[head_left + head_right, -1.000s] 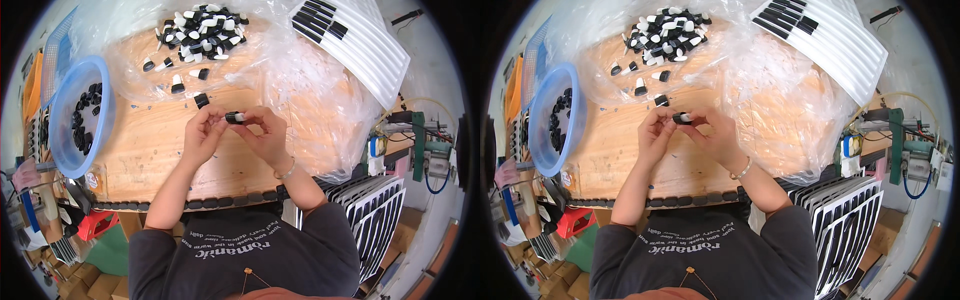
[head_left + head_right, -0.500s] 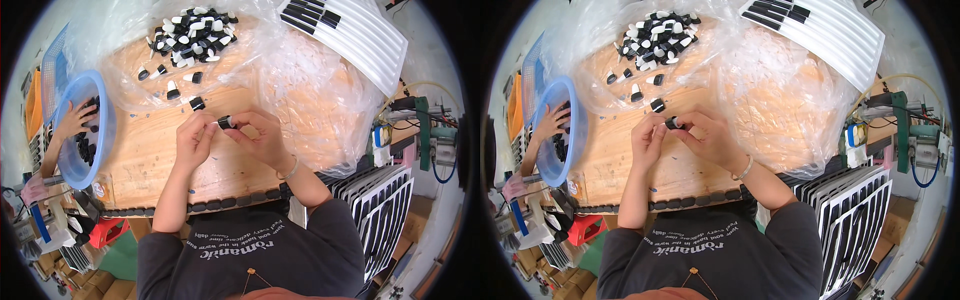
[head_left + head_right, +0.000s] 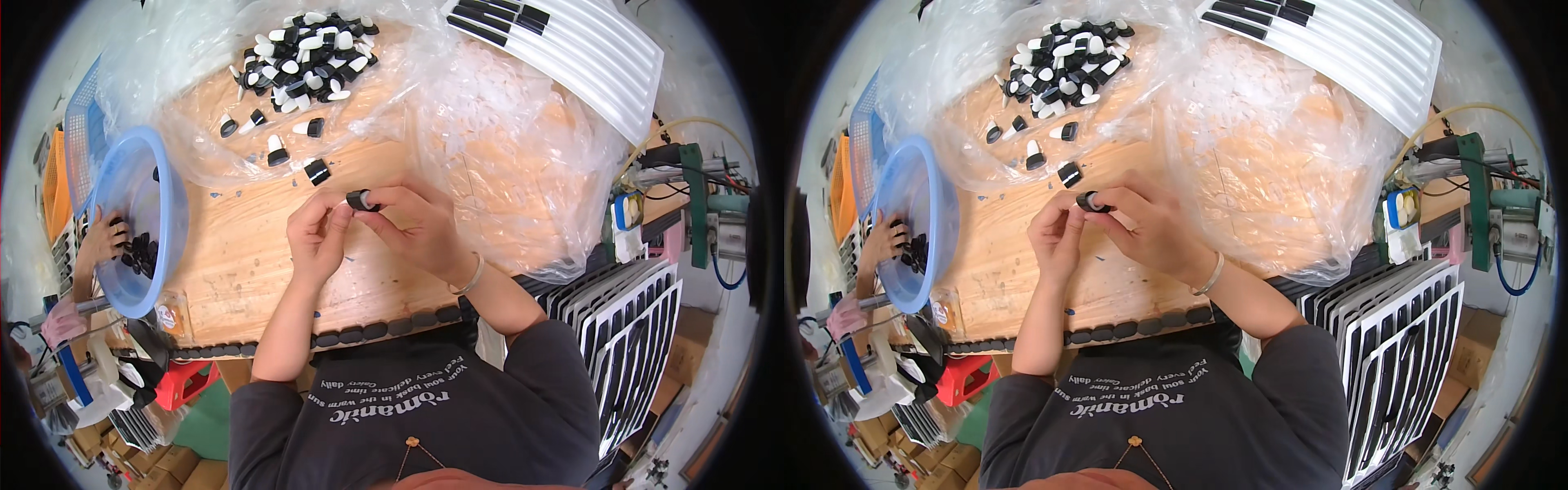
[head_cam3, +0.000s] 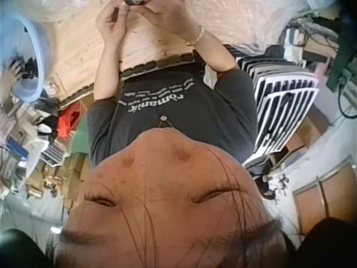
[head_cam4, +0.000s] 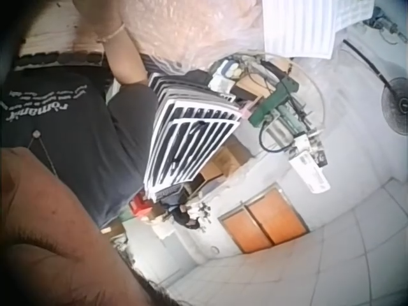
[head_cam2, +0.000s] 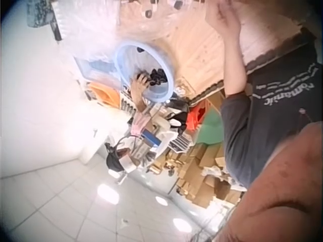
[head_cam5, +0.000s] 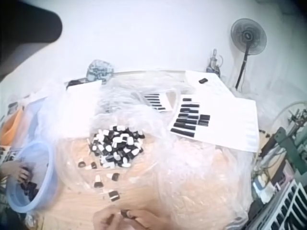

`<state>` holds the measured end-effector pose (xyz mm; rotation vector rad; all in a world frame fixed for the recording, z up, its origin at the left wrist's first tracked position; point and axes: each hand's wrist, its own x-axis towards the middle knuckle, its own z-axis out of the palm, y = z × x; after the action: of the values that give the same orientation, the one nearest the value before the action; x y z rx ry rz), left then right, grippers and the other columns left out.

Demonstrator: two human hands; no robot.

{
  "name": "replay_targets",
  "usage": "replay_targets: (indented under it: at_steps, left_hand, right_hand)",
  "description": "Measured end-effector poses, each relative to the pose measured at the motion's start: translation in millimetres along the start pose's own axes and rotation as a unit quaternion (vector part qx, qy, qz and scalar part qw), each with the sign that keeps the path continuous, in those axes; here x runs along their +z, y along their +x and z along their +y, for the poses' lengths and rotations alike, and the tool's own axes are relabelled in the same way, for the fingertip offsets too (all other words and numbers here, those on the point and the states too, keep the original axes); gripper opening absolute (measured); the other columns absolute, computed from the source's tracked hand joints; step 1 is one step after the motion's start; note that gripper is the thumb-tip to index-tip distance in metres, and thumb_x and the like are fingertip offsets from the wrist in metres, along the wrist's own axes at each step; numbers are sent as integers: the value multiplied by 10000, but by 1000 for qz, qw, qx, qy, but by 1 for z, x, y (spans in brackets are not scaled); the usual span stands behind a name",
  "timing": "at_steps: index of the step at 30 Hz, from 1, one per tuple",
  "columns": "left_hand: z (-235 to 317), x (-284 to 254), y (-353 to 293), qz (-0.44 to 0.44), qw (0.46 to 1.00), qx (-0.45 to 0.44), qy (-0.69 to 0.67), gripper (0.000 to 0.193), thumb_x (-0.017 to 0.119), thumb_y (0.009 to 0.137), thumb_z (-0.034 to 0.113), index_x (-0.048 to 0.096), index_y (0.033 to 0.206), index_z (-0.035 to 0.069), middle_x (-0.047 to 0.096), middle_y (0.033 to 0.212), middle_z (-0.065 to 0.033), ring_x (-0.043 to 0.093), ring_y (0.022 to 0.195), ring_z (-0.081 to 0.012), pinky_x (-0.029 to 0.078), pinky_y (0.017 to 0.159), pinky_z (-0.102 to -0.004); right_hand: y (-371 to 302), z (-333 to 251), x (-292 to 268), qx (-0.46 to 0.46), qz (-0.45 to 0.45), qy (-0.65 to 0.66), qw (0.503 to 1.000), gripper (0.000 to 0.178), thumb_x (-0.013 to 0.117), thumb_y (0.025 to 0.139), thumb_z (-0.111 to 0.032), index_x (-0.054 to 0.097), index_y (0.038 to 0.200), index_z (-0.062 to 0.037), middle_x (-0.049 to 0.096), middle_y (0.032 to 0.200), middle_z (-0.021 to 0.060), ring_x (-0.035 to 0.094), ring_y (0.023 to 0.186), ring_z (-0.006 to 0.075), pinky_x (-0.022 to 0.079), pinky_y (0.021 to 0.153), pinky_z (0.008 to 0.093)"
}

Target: Assembling small black and white plastic components at a workbench.

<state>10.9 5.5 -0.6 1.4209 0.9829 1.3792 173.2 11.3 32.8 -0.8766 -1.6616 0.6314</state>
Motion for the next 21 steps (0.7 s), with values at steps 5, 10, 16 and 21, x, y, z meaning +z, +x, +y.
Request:
replay_targets:
  at_steps: [5, 10, 16, 21]
  left_hand:
    - [-3, 0, 3, -13, 999, 23, 26, 60, 583, 839, -49, 604, 886, -19, 593, 814, -53, 514, 712, -94, 383, 620, -196]
    - [-9, -2, 0, -28, 1000, 8, -1, 92, 578, 837, -62, 600, 913, -15, 581, 832, -39, 502, 725, -87, 378, 630, -193]
    - [2, 10, 3, 14, 997, -40, -72, 117, 558, 847, -80, 592, 950, -35, 555, 872, -8, 486, 743, -61, 377, 643, -174]
    - [0, 6, -6, 50, 997, -44, -47, 116, 577, 855, -57, 598, 967, -36, 605, 891, -30, 559, 744, -60, 430, 675, -172]
  right_hand:
    - [4, -4, -5, -20, -35, -68, 997, 206, 735, 708, -4, 637, 884, -46, 609, 777, 80, 610, 640, 190, 486, 548, 265]
    - [1, 0, -3, -31, -8, -51, 998, 198, 733, 708, -10, 632, 875, -44, 595, 759, 72, 591, 610, 189, 473, 524, 271]
    - [0, 0, -4, -31, -21, -76, 996, 194, 729, 715, -20, 631, 882, -33, 588, 771, 71, 576, 608, 189, 463, 524, 272]
    - [1, -3, -3, -28, -22, -55, 998, 197, 724, 714, -10, 634, 888, -24, 584, 786, 78, 574, 623, 190, 459, 533, 275]
